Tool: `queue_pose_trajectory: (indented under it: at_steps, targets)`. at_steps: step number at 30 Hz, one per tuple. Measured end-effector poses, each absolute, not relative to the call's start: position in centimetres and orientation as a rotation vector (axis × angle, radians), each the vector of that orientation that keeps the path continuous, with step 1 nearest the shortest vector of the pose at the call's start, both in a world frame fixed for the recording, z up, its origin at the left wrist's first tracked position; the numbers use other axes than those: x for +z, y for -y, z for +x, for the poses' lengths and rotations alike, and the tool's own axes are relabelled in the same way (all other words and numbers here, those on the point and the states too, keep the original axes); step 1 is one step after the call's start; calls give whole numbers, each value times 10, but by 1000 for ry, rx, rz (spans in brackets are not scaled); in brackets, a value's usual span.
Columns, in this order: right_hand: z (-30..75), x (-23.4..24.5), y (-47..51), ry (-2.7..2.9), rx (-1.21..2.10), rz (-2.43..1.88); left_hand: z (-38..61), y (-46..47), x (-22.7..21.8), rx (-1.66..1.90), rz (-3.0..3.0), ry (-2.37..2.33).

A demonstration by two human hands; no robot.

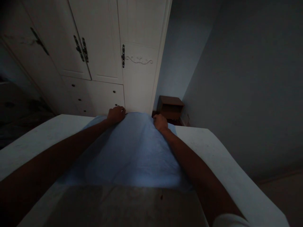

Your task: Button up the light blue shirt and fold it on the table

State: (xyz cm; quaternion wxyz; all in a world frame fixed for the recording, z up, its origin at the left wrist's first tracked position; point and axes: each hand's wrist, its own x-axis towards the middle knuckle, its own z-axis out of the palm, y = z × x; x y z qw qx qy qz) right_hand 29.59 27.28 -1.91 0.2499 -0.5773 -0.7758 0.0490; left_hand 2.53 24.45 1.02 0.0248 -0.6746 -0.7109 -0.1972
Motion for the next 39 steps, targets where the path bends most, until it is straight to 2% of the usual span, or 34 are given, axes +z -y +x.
queue_pose_trajectory:
  at_steps: [6, 11, 15, 20, 25, 39]
  targets:
    - [279, 5, -247, 2011, 6, -1417, 37, -214, 30, -711, -2100, 2009]
    - [249, -1, -209, 2270, -27, -1196, 64, -193, 11, -566, -2470, 1611]
    - [261, -24, -199, 2332, -36, -1336, 47, -195, -12, -464, -2503, 1857]
    - [299, -35, -204, 2366, -84, -1555, 25, -202, -25, -464, -2572, 1854]
    - [317, -30, -203, 2418, -224, -1670, 16, -207, -26, -313, -2458, 1991]
    - [333, -39, -213, 2320, -51, -1686, -80, -170, -19, -320, -2340, 2097]
